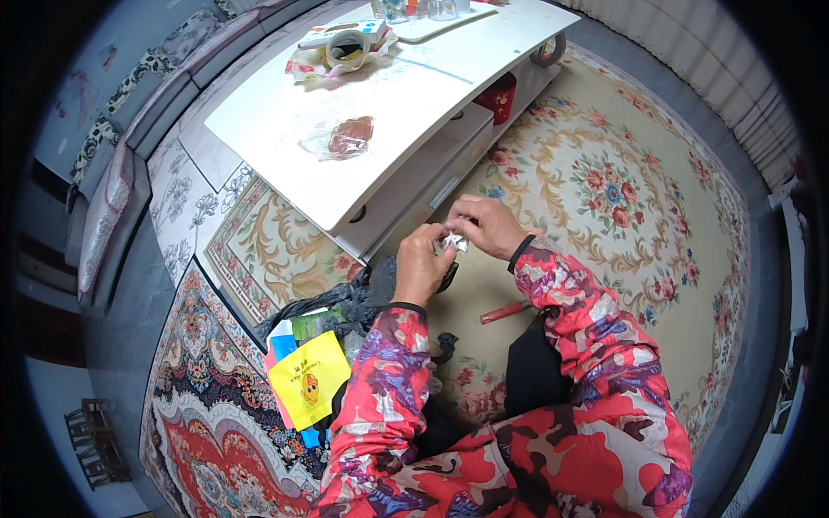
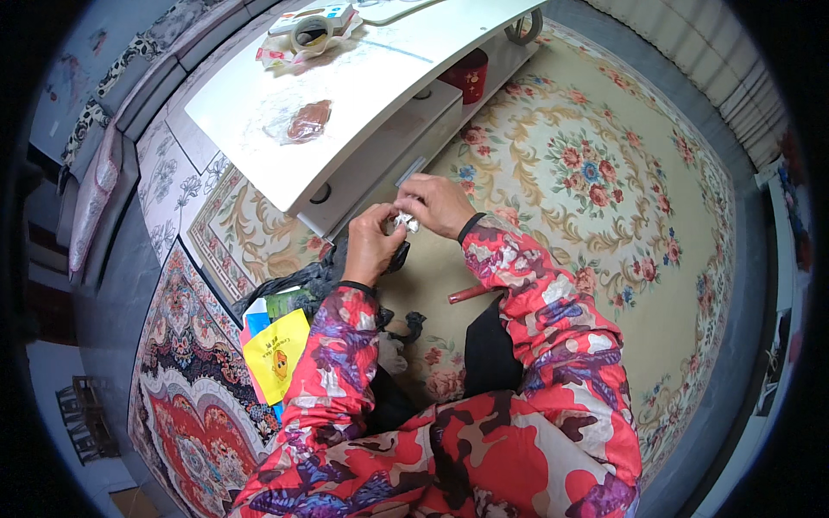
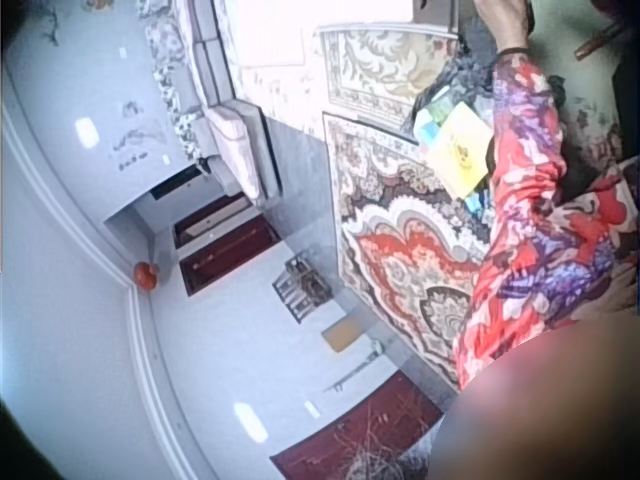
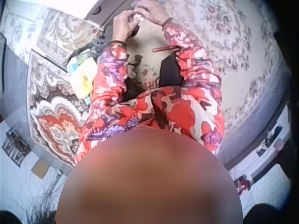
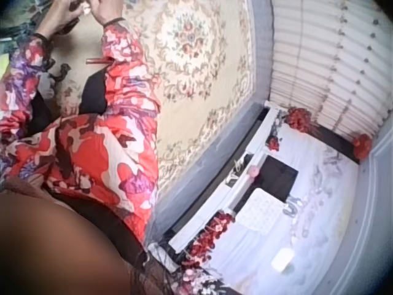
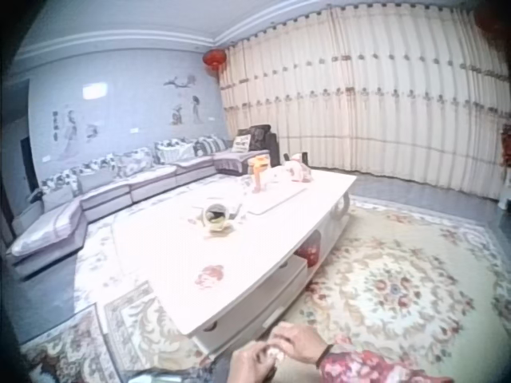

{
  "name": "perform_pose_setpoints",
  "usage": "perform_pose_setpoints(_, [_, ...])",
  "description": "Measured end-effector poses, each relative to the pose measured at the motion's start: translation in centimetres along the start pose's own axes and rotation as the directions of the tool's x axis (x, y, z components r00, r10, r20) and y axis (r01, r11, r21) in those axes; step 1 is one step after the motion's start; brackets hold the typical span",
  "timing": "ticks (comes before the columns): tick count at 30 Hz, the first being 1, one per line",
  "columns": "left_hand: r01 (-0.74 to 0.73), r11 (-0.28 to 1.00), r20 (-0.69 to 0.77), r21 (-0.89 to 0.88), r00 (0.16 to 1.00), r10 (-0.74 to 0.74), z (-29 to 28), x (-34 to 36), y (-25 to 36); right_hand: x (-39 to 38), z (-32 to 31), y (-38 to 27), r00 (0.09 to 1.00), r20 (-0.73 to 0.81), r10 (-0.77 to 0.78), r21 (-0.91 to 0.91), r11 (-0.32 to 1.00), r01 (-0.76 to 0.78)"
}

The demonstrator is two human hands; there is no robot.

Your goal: The person sits on the floor and organizes a low table drawer. They move various items around, including a red cloth, a white bottle, and a box, then place a black plastic bag and a bubble-wrapped package into the drawer. The drawer is closed, and the person picks up a broom and a plastic bag before walking away.

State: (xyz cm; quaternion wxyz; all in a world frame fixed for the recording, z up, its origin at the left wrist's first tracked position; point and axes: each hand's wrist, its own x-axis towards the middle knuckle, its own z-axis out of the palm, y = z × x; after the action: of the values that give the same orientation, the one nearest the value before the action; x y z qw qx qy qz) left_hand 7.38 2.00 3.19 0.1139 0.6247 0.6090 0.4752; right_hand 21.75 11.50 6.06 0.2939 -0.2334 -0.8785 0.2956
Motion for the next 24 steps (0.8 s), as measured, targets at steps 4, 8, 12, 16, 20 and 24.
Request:
perform_pose_setpoints(4, [0.414, 0.781, 0.288, -0.468, 0.907, -0.308, -1.2, 0.2, -0.7, 0.0, 0.7, 1.7, 0.955, 0.092, 0.281, 0.389, 0.873, -0.294])
perform_pose_setpoints(8, [0.393, 0.396, 0.196, -0.830, 0.870, -0.453, -0.5, -0.1, -1.3, -0.2, 1.7, 0.9, 0.977, 0.053, 0.206, 0.422, 0.882, -0.209])
perform_pose_setpoints(12, [0.395, 0.320, 0.112, -0.861, 0.761, -0.639, 0.3, -0.3, -1.9, -0.7, 2.1, -1.1, 0.997, -0.071, 0.013, -0.067, 0.998, -0.018])
perform_pose_setpoints(16, [0.375, 0.378, 0.006, -0.846, 0.718, -0.696, 0.6, -0.3, -2.2, -0.7, 2.0, -2.8, 0.999, -0.006, -0.038, -0.217, 0.976, 0.036])
perform_pose_setpoints(20, [0.349, 0.603, -0.168, -0.717, 0.753, -0.636, 0.6, -0.1, -1.9, -0.5, 1.6, -3.4, 0.997, -0.069, -0.025, -0.211, 0.977, 0.010])
perform_pose_setpoints(24, [0.328, 0.695, -0.246, -0.640, 0.769, -0.590, 0.7, 0.1, -1.6, -0.4, 1.7, -3.4, 0.990, -0.131, -0.041, -0.161, 0.987, 0.020])
